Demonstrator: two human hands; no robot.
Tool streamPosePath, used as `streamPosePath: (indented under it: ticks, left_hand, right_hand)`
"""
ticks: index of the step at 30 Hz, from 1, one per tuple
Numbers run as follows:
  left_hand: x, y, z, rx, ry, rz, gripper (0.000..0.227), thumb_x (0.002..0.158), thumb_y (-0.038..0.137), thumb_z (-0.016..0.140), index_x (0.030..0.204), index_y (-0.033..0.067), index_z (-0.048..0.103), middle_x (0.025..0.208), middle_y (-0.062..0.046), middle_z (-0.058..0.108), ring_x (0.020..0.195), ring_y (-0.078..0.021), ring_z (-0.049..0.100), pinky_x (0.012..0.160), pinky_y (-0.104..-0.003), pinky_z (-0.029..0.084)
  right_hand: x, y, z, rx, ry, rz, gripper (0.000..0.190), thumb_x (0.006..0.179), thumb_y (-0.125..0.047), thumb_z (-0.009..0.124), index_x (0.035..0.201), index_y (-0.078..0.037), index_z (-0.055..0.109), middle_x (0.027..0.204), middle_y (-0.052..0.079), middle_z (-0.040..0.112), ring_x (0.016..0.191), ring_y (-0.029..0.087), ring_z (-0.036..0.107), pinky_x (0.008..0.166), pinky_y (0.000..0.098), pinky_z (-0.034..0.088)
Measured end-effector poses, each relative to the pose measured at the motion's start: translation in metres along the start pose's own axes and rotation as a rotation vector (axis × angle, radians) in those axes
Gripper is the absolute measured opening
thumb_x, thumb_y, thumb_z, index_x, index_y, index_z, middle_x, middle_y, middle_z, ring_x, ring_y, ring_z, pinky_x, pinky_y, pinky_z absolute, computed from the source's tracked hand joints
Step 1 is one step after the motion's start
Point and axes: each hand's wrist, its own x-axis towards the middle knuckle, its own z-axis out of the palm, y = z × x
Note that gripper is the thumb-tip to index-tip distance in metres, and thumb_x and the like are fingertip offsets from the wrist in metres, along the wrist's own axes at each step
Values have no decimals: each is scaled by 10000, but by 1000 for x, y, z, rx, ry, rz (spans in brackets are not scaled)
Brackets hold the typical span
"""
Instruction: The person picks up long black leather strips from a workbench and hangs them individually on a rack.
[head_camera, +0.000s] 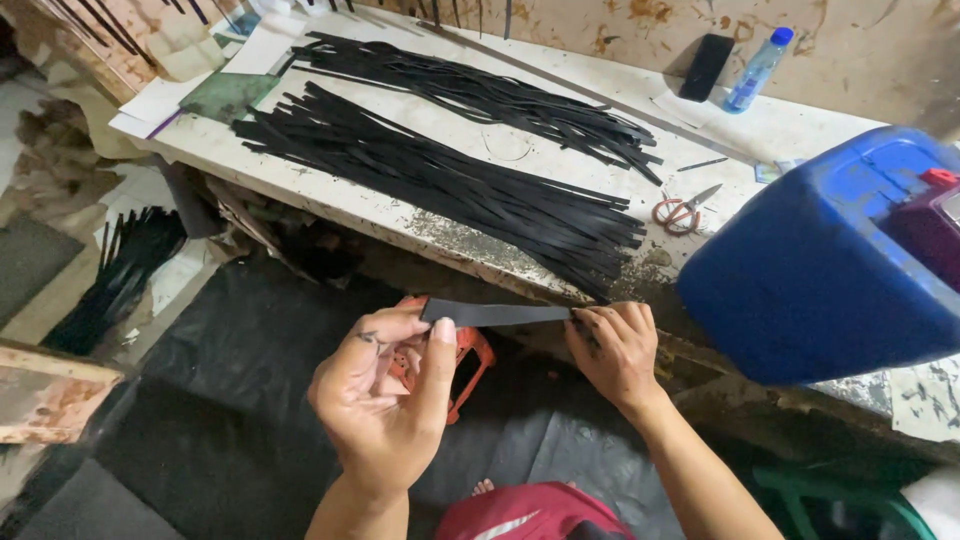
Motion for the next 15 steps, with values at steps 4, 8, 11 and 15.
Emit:
streamPosePath:
  ticks: [4, 8, 11, 15]
  left_hand:
    - [-2, 1, -15, -31, 54, 13, 115, 867, -10, 725, 895, -52, 622, 868, -191, 706, 686, -166, 666, 591, -229, 545]
    - [1, 6, -30, 14, 58, 54, 115, 876, -1, 710, 868, -24, 598, 834, -173, 713, 603, -129, 596, 524, -202, 482]
    - [4, 9, -41, -5, 87, 77, 114, 873, -36, 705, 902, -55, 596, 830, -188, 665, 650, -173, 620, 572, -240, 526]
    - [6, 5, -58, 11, 116, 32, 104, 894, -33, 693, 897, -39, 589, 841, -182, 670, 621, -143, 579, 554, -230, 489]
  right_hand:
    - [-14, 2, 24, 33, -29, -2, 151, 909, -109, 802, 929, -38, 670, 914, 75, 723, 779, 256, 611, 711, 381, 420]
    - [-36, 10, 56, 39, -67, 16, 163, 901, -126, 816, 960, -41, 691, 920, 71, 727, 786, 250, 603, 705, 372, 416]
    - [-49, 15, 76, 10, -101, 12, 154, 915, -133, 814, 955, -55, 687, 935, 54, 727, 764, 254, 561, 693, 376, 414]
    - [-54, 17, 87, 30, -130, 54, 98, 939, -121, 786, 952, -66, 706, 904, 33, 731, 787, 236, 579, 689, 362, 412]
